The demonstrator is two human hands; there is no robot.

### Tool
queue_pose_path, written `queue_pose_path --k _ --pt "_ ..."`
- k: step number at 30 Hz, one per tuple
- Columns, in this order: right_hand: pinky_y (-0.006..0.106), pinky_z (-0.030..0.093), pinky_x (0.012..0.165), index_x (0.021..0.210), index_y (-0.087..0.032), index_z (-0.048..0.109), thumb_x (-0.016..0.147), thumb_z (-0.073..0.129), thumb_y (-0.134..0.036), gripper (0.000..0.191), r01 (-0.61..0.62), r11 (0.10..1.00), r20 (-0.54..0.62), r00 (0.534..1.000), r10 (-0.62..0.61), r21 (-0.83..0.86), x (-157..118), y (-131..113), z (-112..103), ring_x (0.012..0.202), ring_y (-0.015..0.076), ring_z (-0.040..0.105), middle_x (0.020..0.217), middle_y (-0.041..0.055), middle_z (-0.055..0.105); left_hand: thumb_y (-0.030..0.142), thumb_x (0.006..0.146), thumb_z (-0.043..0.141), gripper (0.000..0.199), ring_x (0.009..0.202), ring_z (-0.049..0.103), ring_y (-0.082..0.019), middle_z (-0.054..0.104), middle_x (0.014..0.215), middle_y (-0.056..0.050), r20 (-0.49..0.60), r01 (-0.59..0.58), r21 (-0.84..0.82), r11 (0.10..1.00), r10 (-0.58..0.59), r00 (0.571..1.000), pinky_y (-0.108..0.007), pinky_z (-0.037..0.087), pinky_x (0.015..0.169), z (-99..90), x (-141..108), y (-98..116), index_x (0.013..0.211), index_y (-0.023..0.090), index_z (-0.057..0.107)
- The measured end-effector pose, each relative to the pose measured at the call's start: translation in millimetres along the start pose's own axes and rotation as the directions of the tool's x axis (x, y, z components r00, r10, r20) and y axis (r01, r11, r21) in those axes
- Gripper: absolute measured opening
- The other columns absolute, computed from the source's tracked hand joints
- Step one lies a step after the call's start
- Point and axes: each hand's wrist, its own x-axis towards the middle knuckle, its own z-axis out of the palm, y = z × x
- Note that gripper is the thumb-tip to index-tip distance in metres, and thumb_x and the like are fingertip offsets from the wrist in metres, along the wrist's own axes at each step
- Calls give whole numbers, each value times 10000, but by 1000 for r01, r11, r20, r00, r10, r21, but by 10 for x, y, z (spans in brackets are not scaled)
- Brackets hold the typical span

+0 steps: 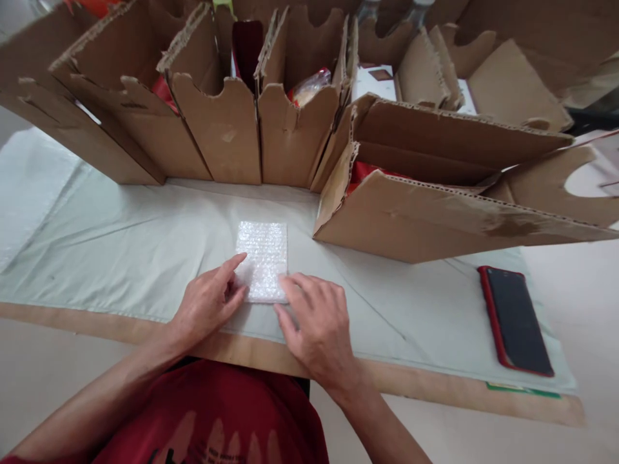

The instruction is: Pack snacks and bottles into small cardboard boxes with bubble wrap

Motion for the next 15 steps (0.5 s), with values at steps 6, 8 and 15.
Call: queue_pose_path --k 6,8,15 --pt "436 444 952 1159 -176 653 1013 448 -44 284 179 978 141 971 -193 107 77 34 51 1113 255 674 1193 90 748 284 962 617 416 1077 668 -288 652 1263 -159 -149 -138 9 990 137 979 -430 570 880 -166 -116 62 1357 201 519" --pt "402 476 895 1148 -180 665 1031 434 -64 284 125 969 148 976 -158 211 130 65 50 994 224 701 1099 66 770 273 966 625 356 1120 653 -292 667 1262 -152 -115 -235 -46 971 229 967 -446 549 922 -225 -177 77 1308 199 552" --pt "404 537 910 1197 -233 691 1048 523 -248 226 -96 958 116 991 66 270 225 92 5 1071 247 692 1187 72 738 168 972 533 259 725 677 -209 739 833 -41 -98 -124 -72 990 117 988 -355 540 704 -149 -106 -20 1210 176 635"
